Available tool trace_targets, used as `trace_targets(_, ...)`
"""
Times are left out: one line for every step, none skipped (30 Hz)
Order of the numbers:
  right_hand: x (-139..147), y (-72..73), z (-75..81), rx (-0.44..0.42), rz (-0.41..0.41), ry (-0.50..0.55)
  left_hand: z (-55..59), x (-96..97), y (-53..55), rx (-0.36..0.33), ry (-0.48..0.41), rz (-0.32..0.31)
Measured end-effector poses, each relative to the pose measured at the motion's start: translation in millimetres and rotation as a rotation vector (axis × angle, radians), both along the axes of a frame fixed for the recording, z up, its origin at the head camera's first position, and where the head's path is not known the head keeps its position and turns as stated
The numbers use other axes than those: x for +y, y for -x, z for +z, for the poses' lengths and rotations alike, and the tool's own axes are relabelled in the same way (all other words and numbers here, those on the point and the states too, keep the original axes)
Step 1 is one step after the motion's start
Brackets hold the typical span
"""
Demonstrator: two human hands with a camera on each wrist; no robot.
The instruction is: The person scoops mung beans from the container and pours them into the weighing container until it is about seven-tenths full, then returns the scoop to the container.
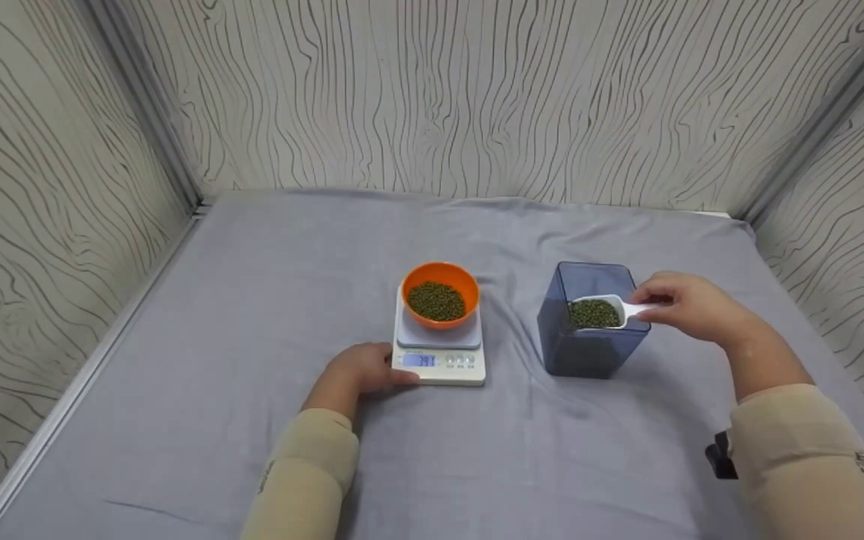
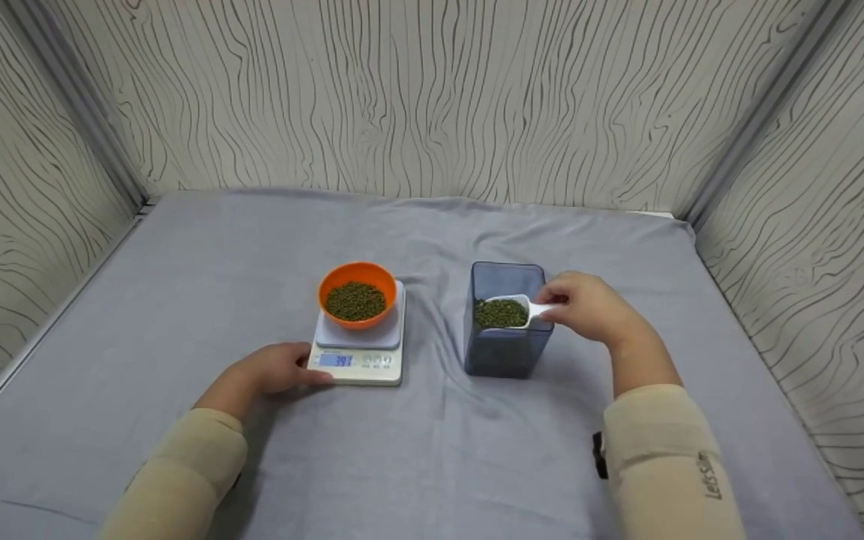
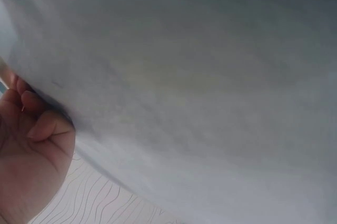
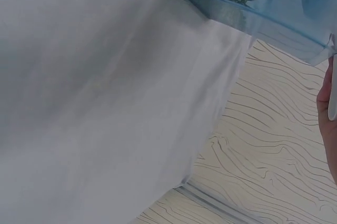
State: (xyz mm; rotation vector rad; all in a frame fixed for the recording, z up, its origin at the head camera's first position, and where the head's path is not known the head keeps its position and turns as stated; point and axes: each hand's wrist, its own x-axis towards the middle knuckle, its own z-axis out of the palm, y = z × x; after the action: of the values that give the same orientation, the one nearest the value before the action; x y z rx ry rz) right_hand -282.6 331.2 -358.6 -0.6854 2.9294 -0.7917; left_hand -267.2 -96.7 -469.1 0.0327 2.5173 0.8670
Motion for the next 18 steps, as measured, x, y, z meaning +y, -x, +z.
trace_targets(0.8,-0.2,-0.1,-0.007,-0.005,0.008,0.4,0.1,-0.2,-0.002,-0.002,0.002)
trace_targets(1.5,-0.3,-0.5,-0.013,-0.013,0.014,0.6,0.1,-0.4,-0.005,-0.002,0.003)
trace_targets(2.1,-0.6,-0.8,-0.019,-0.020,0.018,0.8,0.1,-0.6,-0.007,-0.002,0.005)
trace_targets(2.8,-0.6,-0.9,-0.024,-0.022,0.019,1.1,0.3,-0.6,-0.005,0.000,0.003)
trace_targets(3.5,-0.7,-1.0,-0.029,-0.026,0.022,1.2,0.4,-0.4,-0.002,0.005,-0.001)
trace_targets(4.3,-0.9,-1.3,-0.032,-0.029,0.029,1.3,0.5,-0.1,0.001,0.009,-0.004)
trace_targets(5.2,-1.1,-1.6,-0.033,-0.033,0.034,1.5,0.7,0.0,0.004,0.012,-0.009)
trace_targets(6.0,-1.5,-2.1,-0.034,-0.039,0.040,1.6,0.9,0.1,0.006,0.015,-0.012)
trace_targets(7.0,-1.9,-2.5,-0.033,-0.041,0.046,1.7,1.0,0.2,0.007,0.017,-0.014)
trace_targets(8.1,-2.2,-3.1,-0.035,-0.044,0.056,1.8,1.0,0.3,0.008,0.019,-0.017)
trace_targets(9.1,-2.7,-3.7,-0.037,-0.048,0.063,1.8,1.0,0.2,0.005,0.016,-0.013)
trace_targets(10.2,-3.1,-4.4,-0.039,-0.050,0.072,1.6,1.0,0.1,-0.001,0.013,-0.008)
trace_targets(11.2,-3.5,-5.0,-0.043,-0.054,0.078,1.5,1.0,-0.1,-0.007,0.010,-0.001)
trace_targets(12.1,-4.0,-5.6,-0.049,-0.062,0.091,1.4,0.8,-0.3,-0.010,0.009,0.003)
trace_targets(13.1,-4.3,-6.3,-0.055,-0.065,0.107,1.2,0.7,-0.3,-0.012,0.007,0.007)
trace_targets(14.0,-4.5,-7.1,-0.061,-0.069,0.121,1.2,0.5,-0.4,-0.015,0.006,0.011)
trace_targets(14.9,-4.8,-7.9,-0.063,-0.072,0.135,1.3,0.3,-0.3,-0.017,0.005,0.015)
trace_targets(15.8,-4.9,-8.8,-0.064,-0.073,0.151,1.4,0.1,-0.3,-0.016,0.006,0.017)
